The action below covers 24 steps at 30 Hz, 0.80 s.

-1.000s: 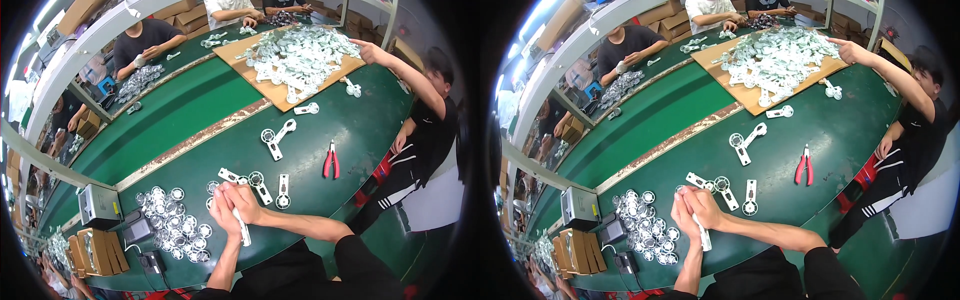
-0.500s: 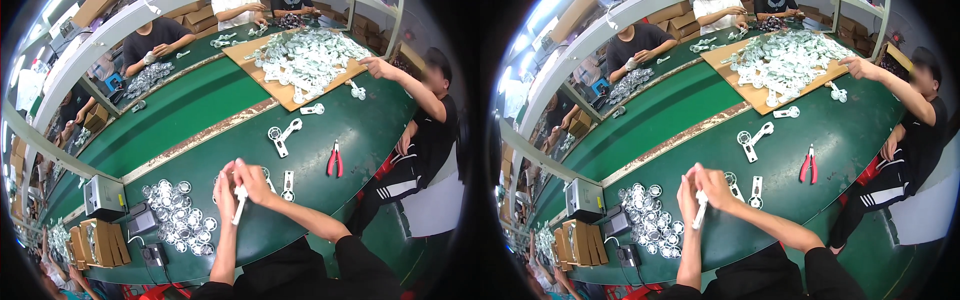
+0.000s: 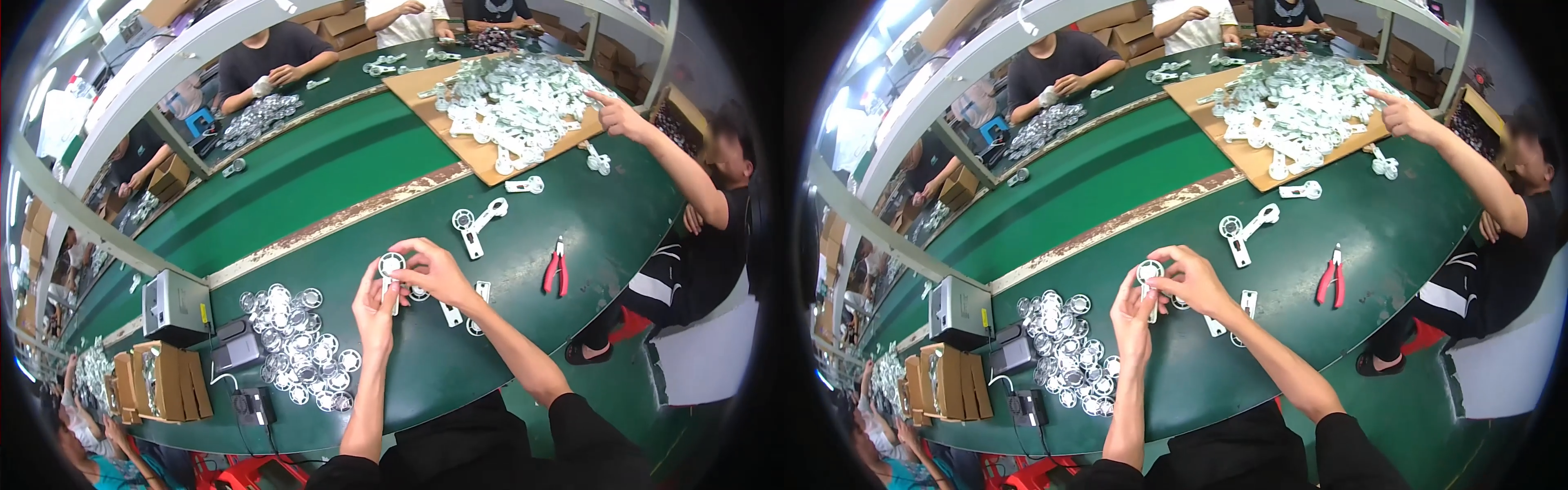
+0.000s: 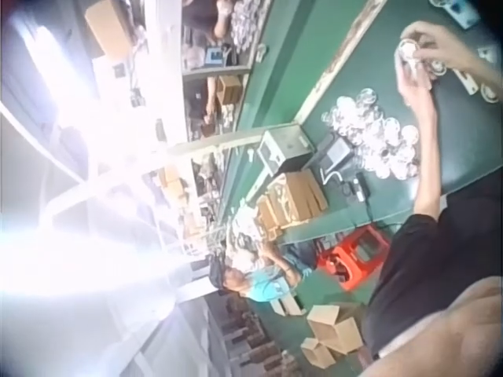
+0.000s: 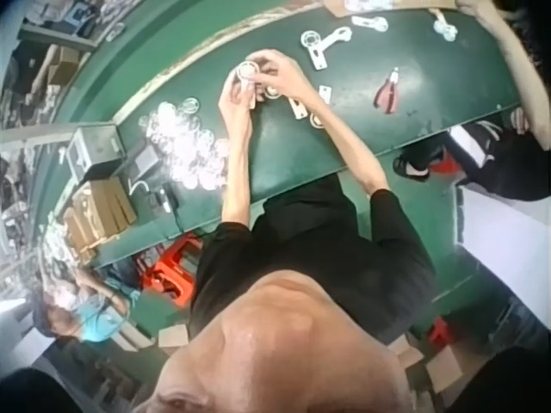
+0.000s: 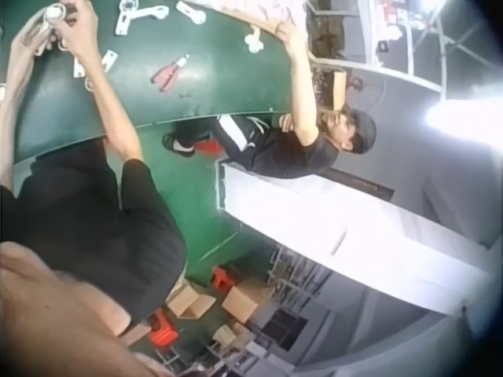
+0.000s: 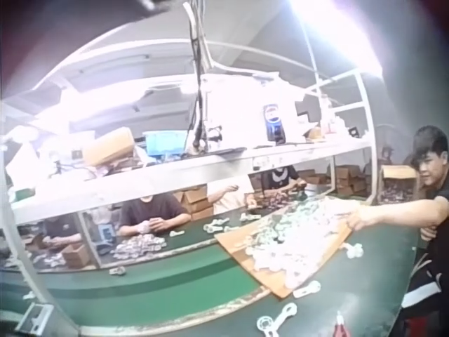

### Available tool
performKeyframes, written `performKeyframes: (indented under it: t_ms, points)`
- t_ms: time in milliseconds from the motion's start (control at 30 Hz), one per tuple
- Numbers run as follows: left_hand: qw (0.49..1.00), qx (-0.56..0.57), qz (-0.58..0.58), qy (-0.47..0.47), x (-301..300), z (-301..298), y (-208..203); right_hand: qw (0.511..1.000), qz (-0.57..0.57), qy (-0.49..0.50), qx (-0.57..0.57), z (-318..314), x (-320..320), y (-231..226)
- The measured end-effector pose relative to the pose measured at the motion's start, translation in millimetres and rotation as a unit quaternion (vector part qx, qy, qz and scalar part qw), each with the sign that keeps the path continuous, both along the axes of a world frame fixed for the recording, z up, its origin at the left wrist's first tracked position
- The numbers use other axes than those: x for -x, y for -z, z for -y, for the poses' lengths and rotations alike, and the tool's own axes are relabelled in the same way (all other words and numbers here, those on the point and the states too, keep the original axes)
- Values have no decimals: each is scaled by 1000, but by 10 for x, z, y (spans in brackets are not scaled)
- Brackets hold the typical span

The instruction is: The person assembles plastic housing components by hand, fitting metal rings onto a component base to create a finished assembly.

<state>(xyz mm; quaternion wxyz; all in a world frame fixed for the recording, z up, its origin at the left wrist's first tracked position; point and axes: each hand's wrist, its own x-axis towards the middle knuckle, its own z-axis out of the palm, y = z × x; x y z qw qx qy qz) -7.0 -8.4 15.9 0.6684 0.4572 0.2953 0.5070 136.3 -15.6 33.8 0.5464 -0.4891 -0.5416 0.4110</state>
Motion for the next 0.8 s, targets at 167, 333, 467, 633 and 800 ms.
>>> performKeyframes:
  t_ms: [167, 333, 467, 633, 800]
  points:
    - [999, -19, -37, -16, -14, 34, -31, 985, -131, -70, 91, -46, -82, 11]
    - [999, -13, -37, -25, -10, 46, -68, 980, -146, -80, 106, -44, -85, 9]
    - [999, -16, -40, -31, 14, 28, -24, 981, -142, -78, 105, -37, -69, -25]
    - [999, -10, -39, -26, 8, 33, -18, 979, -174, -50, 90, -33, -92, -5]
    - [997, 1, -48, -67, 9, 14, -9, 970, -225, 44, 78, -54, -161, -47]
